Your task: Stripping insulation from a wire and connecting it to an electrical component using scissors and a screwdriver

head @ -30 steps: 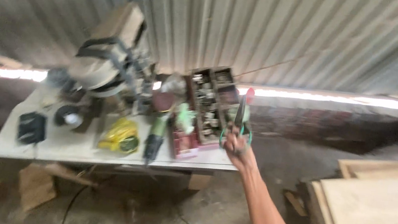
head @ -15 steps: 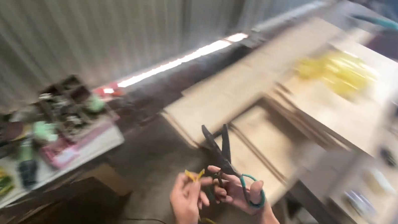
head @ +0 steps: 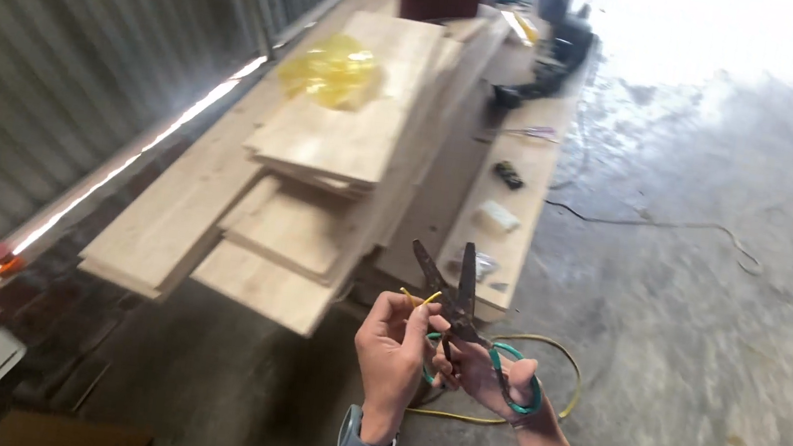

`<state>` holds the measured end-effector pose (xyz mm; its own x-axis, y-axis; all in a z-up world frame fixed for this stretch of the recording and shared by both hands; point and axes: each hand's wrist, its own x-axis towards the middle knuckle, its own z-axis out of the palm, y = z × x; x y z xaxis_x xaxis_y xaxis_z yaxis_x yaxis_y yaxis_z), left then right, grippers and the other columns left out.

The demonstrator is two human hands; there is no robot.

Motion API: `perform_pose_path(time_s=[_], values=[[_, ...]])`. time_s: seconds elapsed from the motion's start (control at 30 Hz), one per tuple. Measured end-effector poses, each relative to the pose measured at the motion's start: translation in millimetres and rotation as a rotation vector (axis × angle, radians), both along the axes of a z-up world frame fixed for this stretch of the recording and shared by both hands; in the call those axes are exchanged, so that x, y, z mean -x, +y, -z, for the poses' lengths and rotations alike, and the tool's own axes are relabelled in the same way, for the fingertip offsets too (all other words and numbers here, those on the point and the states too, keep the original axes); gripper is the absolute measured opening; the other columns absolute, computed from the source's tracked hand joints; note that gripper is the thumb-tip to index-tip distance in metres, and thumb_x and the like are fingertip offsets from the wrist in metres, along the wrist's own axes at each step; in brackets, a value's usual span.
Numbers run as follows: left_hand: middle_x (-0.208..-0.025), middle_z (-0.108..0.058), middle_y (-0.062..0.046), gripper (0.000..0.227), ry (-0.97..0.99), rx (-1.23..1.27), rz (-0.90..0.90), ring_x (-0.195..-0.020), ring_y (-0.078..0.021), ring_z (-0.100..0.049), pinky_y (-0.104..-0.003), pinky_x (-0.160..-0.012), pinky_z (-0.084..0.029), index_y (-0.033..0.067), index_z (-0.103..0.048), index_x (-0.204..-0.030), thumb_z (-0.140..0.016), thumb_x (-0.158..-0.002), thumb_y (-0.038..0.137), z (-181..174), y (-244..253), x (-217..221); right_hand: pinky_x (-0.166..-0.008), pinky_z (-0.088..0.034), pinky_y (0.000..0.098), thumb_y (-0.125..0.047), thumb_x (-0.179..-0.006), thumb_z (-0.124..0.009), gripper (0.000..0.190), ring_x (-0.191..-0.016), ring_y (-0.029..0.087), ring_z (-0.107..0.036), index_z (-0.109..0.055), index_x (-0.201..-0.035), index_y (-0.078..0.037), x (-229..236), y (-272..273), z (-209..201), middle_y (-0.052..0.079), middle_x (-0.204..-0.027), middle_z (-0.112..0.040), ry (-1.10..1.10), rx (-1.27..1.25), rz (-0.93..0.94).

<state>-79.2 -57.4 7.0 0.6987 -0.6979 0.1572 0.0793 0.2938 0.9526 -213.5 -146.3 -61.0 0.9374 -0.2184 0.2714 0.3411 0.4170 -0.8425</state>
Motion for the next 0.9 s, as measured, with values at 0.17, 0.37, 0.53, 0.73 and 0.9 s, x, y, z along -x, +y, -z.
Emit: perform_pose_path(time_s=[0.17, 0.37, 0.53, 0.73, 0.9], values=[[-0.072, -0.074, -0.006, 0.017, -0.062, 0.022, 0.093, -0.039, -0.0141, -0.061, -0.027, -0.035, -0.051, 0.0048, -0.057, -0.081, -0.064, -0.096, 0.008, -6.4, -54.4, 67.2, -0.081, -0.033, 0.0300, -0.097, -0.078, -0.043, 0.129, -0.089, 0.016, -0.039, -0.016, -0.164, -0.004, 72.4, -31.3, -8.6, 0.003, -0.104, -0.043, 0.044, 0.171, 0.273], [-0.082, -0.072, -0.007, 0.020, -0.141, 0.070, 0.112, -0.048, -0.0097, -0.059, -0.024, -0.039, -0.056, 0.0087, -0.054, -0.080, -0.068, -0.094, 0.009, 24.8, -145.0, 124.5, -0.079, -0.036, 0.0296, -0.099, -0.073, -0.036, 0.126, -0.085, 0.016, -0.038, -0.015, -0.166, -0.016, 148.8, -112.0, 11.7, 0.001, -0.100, -0.042, 0.413, 0.702, 0.686], [-0.068, -0.057, -0.008, 0.016, 0.078, 0.168, 0.226, -0.039, -0.0115, -0.049, -0.026, -0.037, -0.052, 0.0038, -0.058, -0.084, -0.066, -0.096, 0.010, 40.1, -230.1, 156.4, -0.092, -0.042, 0.0410, -0.089, -0.072, -0.048, 0.125, -0.093, 0.026, -0.051, -0.010, -0.166, -0.017, 191.9, -186.9, 3.2, 0.008, -0.113, -0.050, 0.732, 1.250, 1.014], [-0.073, -0.064, -0.007, 0.026, 0.194, 0.250, 0.322, -0.045, -0.0173, -0.064, -0.021, -0.035, -0.034, 0.0008, -0.066, -0.096, -0.071, -0.095, 0.026, 57.6, -316.7, 188.6, -0.094, -0.040, 0.0458, -0.097, -0.062, -0.058, 0.138, -0.102, 0.030, -0.052, -0.020, -0.166, -0.014, 231.6, -272.8, -12.2, 0.011, -0.112, -0.050, 0.736, 1.690, 1.228], [-0.061, -0.060, -0.007, 0.030, 0.225, 0.329, 0.322, -0.046, -0.0166, -0.063, -0.020, -0.038, -0.035, 0.0033, -0.062, -0.097, -0.072, -0.095, 0.031, 65.1, -377.2, 200.5, -0.094, -0.038, 0.0476, -0.099, -0.053, -0.069, 0.146, -0.102, 0.030, -0.051, -0.022, -0.166, -0.020, 246.7, -351.2, -12.2, 0.011, -0.114, -0.049, 0.631, 1.788, 1.232]])
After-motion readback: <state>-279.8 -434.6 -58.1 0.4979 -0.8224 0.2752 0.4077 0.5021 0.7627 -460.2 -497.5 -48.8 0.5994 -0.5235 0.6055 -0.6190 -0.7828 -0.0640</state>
